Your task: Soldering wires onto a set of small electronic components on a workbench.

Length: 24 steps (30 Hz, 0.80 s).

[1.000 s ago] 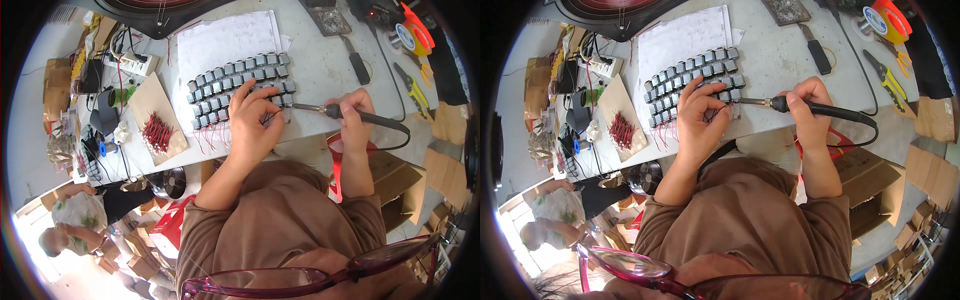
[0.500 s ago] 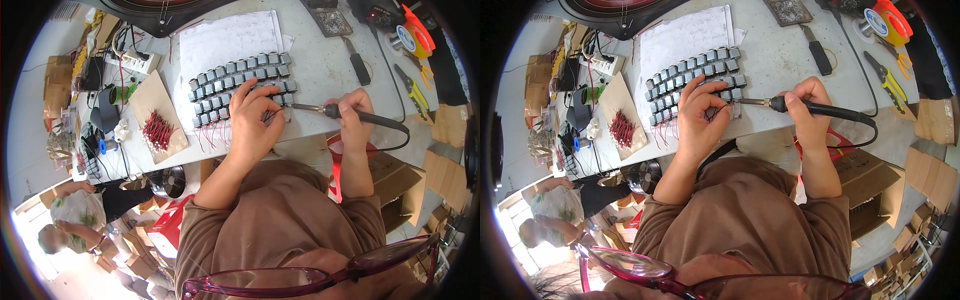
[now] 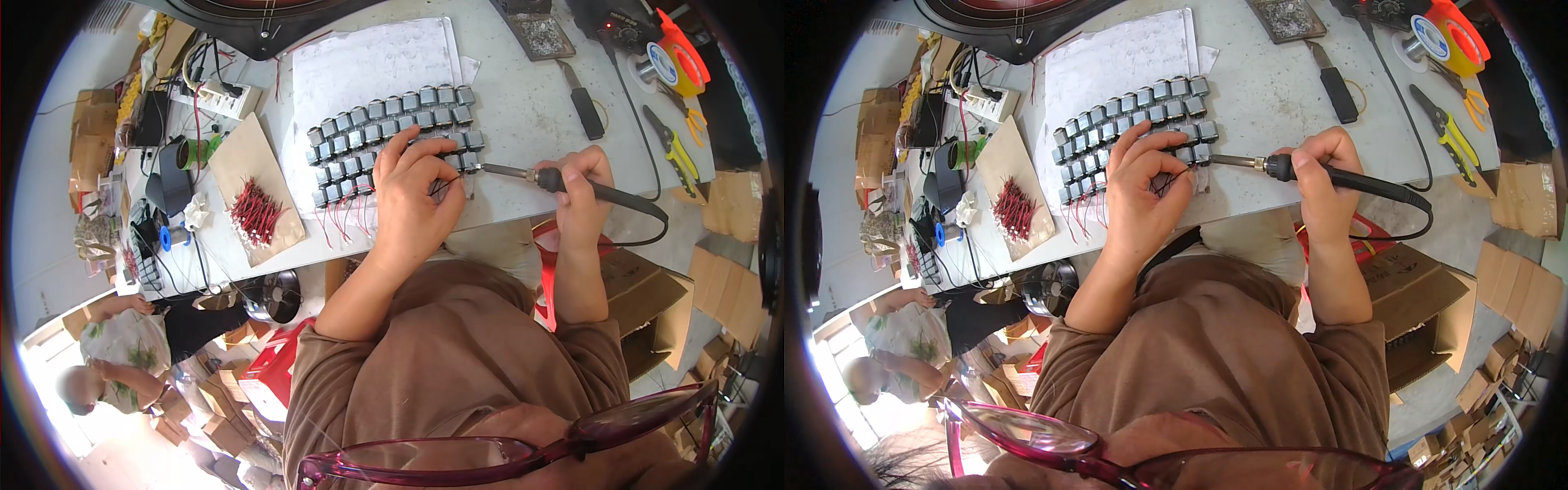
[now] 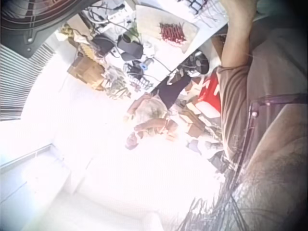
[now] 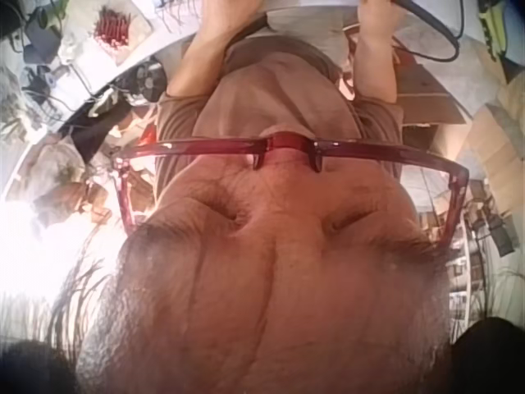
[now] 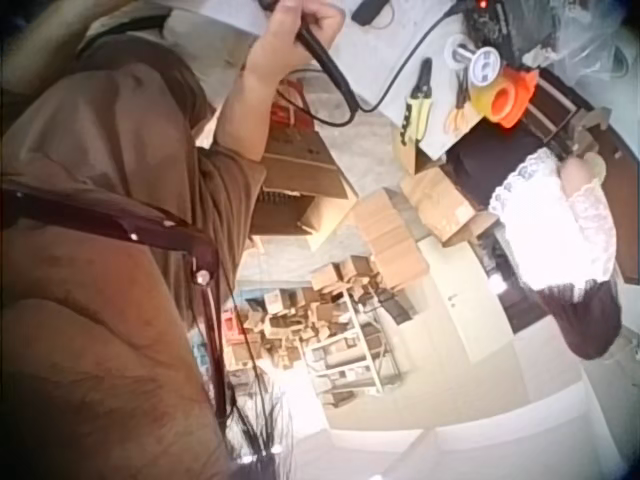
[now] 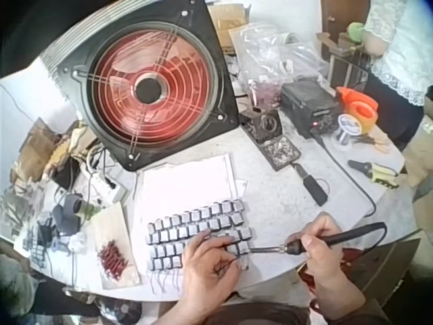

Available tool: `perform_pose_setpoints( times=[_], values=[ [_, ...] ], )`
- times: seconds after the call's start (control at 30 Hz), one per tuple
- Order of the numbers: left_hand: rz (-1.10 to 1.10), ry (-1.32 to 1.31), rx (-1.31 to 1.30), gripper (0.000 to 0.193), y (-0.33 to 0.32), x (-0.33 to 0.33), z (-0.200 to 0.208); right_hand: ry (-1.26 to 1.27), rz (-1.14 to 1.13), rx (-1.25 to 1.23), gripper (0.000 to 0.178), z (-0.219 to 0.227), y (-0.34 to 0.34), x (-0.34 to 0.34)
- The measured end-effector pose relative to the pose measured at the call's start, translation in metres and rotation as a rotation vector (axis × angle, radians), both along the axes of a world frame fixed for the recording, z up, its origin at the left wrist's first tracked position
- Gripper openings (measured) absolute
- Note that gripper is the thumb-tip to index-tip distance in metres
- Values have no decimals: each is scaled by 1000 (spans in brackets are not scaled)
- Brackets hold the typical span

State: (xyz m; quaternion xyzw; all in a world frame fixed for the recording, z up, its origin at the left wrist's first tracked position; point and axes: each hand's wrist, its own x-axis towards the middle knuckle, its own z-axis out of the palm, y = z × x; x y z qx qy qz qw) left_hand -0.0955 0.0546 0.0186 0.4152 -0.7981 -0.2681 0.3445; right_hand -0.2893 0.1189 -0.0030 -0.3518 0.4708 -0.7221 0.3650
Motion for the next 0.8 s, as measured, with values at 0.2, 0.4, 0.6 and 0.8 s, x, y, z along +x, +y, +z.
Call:
perform_pose_setpoints(
  times=[0.2, 0.4, 0.6, 0.8],
  values=[
    [-10, -30, -42, 7, -1, 0, -1, 11, -7, 11, 14, 3, 2, 1],
    [-3, -20, -53, 8, 1, 1, -1, 36, -48, 37, 12, 0, 7, -6],
    [21, -129, -234, 13, 6, 3, 7, -4, -51, -13, 11, -2, 10, -8],
    [34, -115, -249, 13, 9, 3, 10, -11, -53, -12, 11, -3, 12, -8]
  ],
)
